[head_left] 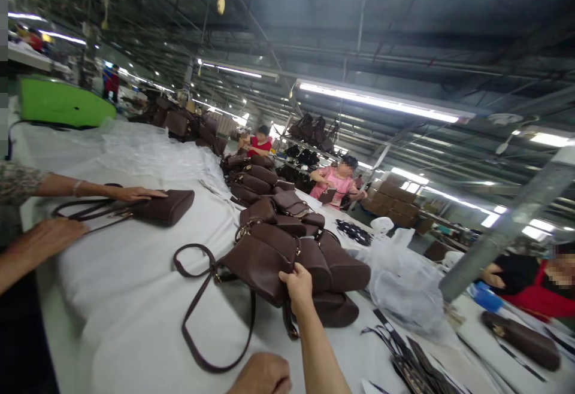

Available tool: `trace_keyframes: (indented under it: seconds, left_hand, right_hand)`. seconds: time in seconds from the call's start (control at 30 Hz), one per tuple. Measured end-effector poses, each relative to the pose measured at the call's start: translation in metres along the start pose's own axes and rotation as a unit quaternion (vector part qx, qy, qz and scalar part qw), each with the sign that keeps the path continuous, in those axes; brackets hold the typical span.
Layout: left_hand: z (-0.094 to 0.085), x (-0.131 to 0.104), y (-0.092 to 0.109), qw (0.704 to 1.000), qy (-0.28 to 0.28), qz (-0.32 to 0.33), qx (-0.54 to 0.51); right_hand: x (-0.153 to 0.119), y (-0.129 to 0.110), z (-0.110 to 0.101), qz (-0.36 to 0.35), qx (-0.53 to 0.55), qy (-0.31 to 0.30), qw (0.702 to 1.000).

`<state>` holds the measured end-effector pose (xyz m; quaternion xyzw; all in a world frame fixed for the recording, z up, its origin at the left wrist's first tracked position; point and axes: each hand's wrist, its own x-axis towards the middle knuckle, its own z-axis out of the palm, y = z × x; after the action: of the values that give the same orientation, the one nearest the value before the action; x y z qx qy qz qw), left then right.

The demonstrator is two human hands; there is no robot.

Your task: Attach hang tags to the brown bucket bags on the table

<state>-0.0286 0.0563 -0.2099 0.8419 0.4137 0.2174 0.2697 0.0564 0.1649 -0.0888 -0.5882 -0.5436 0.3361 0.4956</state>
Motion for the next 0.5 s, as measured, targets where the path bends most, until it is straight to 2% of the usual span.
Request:
trace_keyframes:
  seconds: [0.07,0.13,0.3,0.4,0.5]
  left_hand:
    - [-0.012,-0.008,0.012,1.000,0.018,0.006,0.010]
    - [-0.022,-0.014,0.021,0.999,0.030,0.014,0.010]
    - [-0.036,-0.019,0.031,0.999,0.036,0.011,-0.011]
    - [-0.045,-0.026,0.036,0.997,0.036,0.040,-0.063]
    - [-0.058,-0.041,0.042,0.992,-0.008,0.088,-0.093]
  right_hand:
    - [-0.024,0.000,-0.014,-0.016,0.018,0.011,1.000]
    - [-0.052,-0.004,-0.036,-0.032,0.027,0.036,0.998]
    - [-0.148,-0.006,-0.125,-0.096,0.004,0.098,0.991]
    - [-0.214,0.013,-0.174,-0.085,0.017,0.114,0.990]
    - [-0.266,0.042,-0.202,-0.075,-0.004,0.148,0.986]
